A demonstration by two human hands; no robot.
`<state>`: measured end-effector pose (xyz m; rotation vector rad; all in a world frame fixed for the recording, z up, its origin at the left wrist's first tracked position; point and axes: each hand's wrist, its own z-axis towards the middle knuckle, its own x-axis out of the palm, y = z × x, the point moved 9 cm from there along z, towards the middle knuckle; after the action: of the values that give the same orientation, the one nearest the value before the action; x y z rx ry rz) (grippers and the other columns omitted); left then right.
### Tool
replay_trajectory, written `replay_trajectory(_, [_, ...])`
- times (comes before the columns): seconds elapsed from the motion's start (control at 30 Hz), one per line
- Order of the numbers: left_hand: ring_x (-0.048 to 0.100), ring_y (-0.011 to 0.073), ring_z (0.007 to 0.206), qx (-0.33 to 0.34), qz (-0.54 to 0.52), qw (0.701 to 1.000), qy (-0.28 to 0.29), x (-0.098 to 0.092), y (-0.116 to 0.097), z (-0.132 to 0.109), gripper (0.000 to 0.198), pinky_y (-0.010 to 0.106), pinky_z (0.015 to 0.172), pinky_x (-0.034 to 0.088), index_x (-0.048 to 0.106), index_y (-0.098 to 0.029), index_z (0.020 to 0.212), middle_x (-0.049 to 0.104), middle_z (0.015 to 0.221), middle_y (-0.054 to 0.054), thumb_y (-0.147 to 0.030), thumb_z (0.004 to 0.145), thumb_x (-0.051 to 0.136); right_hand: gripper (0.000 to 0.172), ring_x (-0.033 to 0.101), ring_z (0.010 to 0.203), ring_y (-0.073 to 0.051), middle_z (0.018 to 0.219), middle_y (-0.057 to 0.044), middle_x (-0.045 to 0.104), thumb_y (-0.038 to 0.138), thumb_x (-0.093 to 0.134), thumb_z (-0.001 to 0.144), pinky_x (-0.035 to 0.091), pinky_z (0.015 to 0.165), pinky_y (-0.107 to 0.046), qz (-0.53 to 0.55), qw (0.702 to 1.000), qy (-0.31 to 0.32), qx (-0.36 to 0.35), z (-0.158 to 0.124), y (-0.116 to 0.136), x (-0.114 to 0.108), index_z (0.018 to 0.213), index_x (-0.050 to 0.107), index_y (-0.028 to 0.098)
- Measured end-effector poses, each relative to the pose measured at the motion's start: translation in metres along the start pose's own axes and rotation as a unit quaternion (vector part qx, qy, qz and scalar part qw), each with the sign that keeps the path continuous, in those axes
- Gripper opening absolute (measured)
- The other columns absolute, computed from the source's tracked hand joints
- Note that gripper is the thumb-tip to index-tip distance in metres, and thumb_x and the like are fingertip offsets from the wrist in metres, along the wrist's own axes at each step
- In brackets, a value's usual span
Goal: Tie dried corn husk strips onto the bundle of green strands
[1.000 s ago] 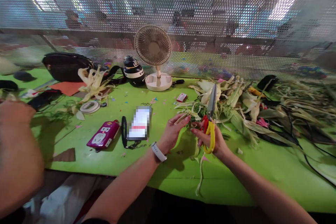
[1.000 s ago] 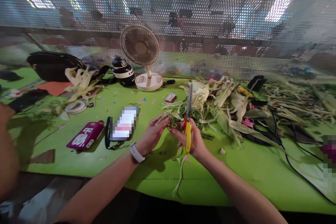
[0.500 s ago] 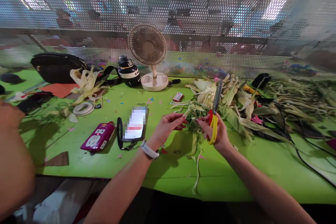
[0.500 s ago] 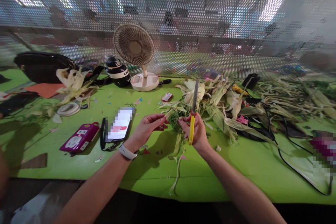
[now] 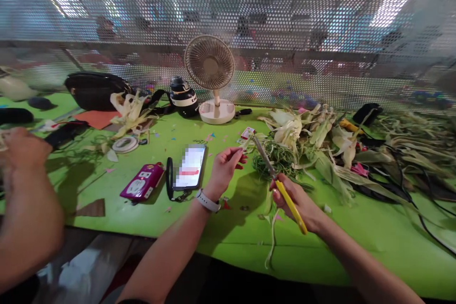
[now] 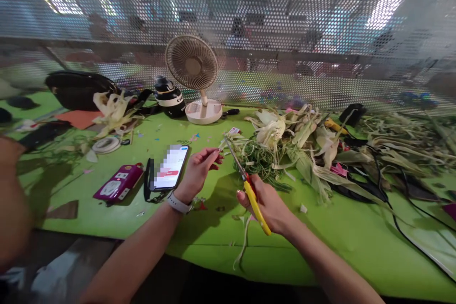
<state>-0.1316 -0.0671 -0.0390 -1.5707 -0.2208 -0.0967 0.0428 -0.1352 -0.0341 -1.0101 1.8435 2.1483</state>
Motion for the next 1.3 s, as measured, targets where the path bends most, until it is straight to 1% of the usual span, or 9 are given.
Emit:
replay_trajectory(0.07, [0.061,0.0114,0.062,0.02,-0.007,1.0,-0.011,-0.004,-0.004,0.002,0.027,0.022,0.055,0.046,0.065,-0.015,0.083,0.068,0.072,0.003,-0.038,0.07,0.07,0.032,0.044,0.055,-0.012,0.066,0.002,0.049,0.053,0.042,0.088,0.036,0.051,-0.025,-0.031,0.999,0.034,0.022,0.001,-0.007,0.012,0.079,0.037,0.022])
replay_trajectory(0.13, [0.061,0.011,0.061,0.036,-0.01,0.999,-0.02,-0.008,-0.008,0.004,0.028,0.022,0.055,0.046,0.065,-0.015,0.084,0.068,0.072,0.003,-0.038,0.07,0.069,0.034,0.044,0.054,-0.012,0.065,0.002,0.049,0.054,0.041,0.088,0.035,0.05,-0.024,-0.046,0.997,0.05,0.049,0.004,-0.015,0.018,0.077,0.037,0.022])
replay_trajectory(0.3, [0.06,0.0114,0.061,0.043,0.001,0.999,-0.012,-0.006,-0.01,0.002,0.027,0.022,0.055,0.045,0.064,-0.015,0.084,0.069,0.072,0.004,-0.039,0.072,0.068,0.037,0.045,0.057,-0.012,0.066,0.002,0.049,0.055,0.038,0.089,0.036,0.053,-0.025,-0.063,0.996,0.038,0.049,0.009,-0.019,0.019,0.074,0.037,0.022])
replay_trajectory(0.47, [0.059,0.0109,0.058,0.028,0.0,0.999,0.016,0.007,-0.004,-0.006,0.026,0.023,0.054,0.044,0.065,-0.015,0.082,0.067,0.069,0.003,-0.038,0.071,0.069,0.032,0.043,0.055,-0.011,0.065,0.003,0.047,0.05,0.044,0.088,0.036,0.05,-0.024,-0.009,0.999,0.016,0.039,0.01,-0.017,0.019,0.075,0.039,0.021])
replay_trajectory(0.63, [0.058,0.0108,0.058,0.009,-0.022,0.999,0.031,0.015,0.006,-0.01,0.026,0.022,0.053,0.044,0.065,-0.016,0.082,0.064,0.066,0.001,-0.038,0.07,0.07,0.032,0.041,0.051,-0.01,0.065,0.004,0.042,0.05,0.044,0.088,0.037,0.045,-0.023,0.035,0.998,0.003,0.057,0.01,-0.017,0.023,0.074,0.038,0.022])
replay_trajectory(0.9, [0.057,0.0099,0.058,0.014,-0.03,0.999,0.036,0.015,0.007,-0.011,0.025,0.022,0.053,0.045,0.064,-0.015,0.082,0.063,0.065,0.0,-0.038,0.071,0.069,0.035,0.039,0.045,-0.009,0.059,0.005,0.04,0.053,0.049,0.085,0.038,0.041,-0.022,0.094,0.993,-0.008,0.076,0.008,-0.012,0.023,0.071,0.039,0.022])
replay_trajectory(1.1, [0.056,0.0099,0.058,0.013,-0.025,0.999,0.043,0.017,0.006,-0.011,0.025,0.022,0.054,0.045,0.064,-0.015,0.082,0.063,0.065,0.0,-0.037,0.071,0.069,0.037,0.038,0.039,-0.008,0.053,0.006,0.041,0.054,0.057,0.08,0.034,0.034,-0.021,0.134,0.986,-0.024,0.096,0.006,-0.013,0.021,0.067,0.042,0.022])
replay_trajectory(1.2, [0.055,0.0096,0.058,0.025,-0.024,0.999,0.032,0.013,0.0,-0.009,0.023,0.023,0.056,0.046,0.065,-0.016,0.08,0.063,0.065,0.0,-0.035,0.07,0.07,0.038,0.037,0.035,-0.007,0.049,0.007,0.041,0.055,0.057,0.08,0.032,0.03,-0.02,0.153,0.983,-0.023,0.101,0.006,-0.016,0.023,0.068,0.043,0.022])
replay_trajectory(1.3, [0.056,0.0094,0.057,0.046,-0.034,0.998,-0.005,-0.002,-0.009,-0.001,0.021,0.023,0.057,0.046,0.066,-0.016,0.079,0.064,0.066,0.0,-0.034,0.068,0.071,0.041,0.038,0.031,-0.007,0.047,0.008,0.04,0.06,0.054,0.08,0.033,0.027,-0.019,0.186,0.977,-0.016,0.107,0.007,-0.02,0.024,0.071,0.043,0.021])
